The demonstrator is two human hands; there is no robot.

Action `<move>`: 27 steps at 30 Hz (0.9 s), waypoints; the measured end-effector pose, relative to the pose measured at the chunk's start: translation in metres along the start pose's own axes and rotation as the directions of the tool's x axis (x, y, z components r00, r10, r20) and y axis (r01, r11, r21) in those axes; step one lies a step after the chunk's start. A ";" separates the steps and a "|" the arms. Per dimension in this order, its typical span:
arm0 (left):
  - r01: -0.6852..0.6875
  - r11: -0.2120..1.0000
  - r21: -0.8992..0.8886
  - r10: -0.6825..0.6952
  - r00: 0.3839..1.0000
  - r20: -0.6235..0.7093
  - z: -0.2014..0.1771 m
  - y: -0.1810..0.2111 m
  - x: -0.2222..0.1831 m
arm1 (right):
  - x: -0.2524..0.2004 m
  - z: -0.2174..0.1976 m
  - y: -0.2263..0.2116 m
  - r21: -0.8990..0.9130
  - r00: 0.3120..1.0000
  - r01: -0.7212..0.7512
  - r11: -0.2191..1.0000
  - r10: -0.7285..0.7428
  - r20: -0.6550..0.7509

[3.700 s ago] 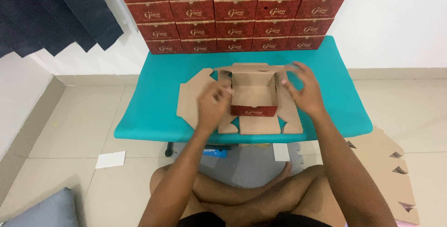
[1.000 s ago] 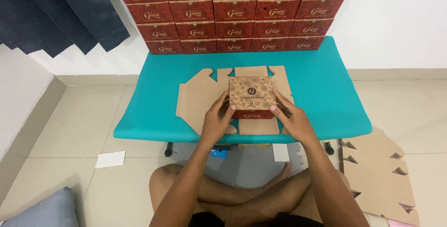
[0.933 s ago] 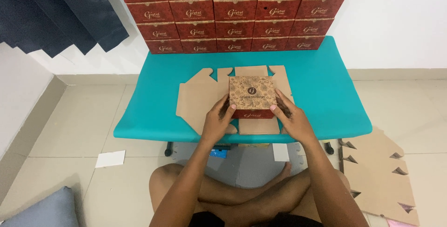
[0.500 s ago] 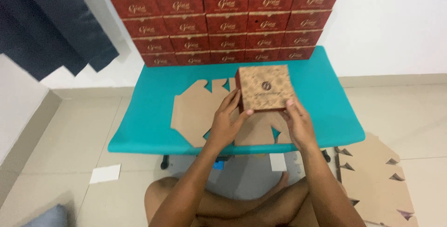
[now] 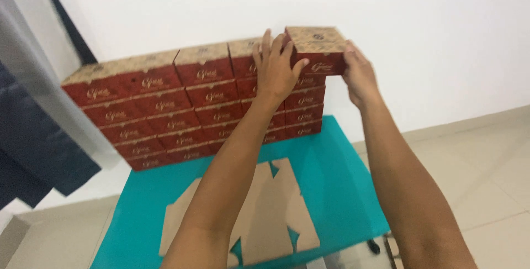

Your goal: The person is folding flat cardboard templates into boxes and stacking them on top of an existing pile on a small stool.

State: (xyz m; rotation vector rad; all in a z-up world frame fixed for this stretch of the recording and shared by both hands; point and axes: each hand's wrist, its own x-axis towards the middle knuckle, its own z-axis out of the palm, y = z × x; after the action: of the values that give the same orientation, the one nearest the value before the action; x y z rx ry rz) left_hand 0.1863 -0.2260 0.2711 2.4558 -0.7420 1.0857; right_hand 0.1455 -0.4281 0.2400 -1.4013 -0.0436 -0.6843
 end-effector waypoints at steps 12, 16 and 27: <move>0.047 0.983 0.178 -0.093 0.961 0.260 0.078 -0.060 0.045 | 0.077 0.022 0.061 -0.498 0.999 -0.031 0.866 0.035 -0.001; 0.020 0.978 0.206 -0.068 0.971 0.229 0.082 -0.061 0.045 | 0.057 0.035 0.031 -0.487 0.999 -0.006 0.873 0.025 0.032; -0.047 0.958 0.284 0.001 0.987 0.161 0.083 -0.059 0.035 | 0.062 0.043 0.041 -0.502 0.997 -0.073 0.862 0.077 -0.013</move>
State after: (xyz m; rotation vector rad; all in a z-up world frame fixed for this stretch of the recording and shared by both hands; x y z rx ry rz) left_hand 0.2886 -0.2325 0.2383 2.8134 -0.7042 1.0811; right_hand 0.2306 -0.4139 0.2381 -1.8982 0.1980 -0.6498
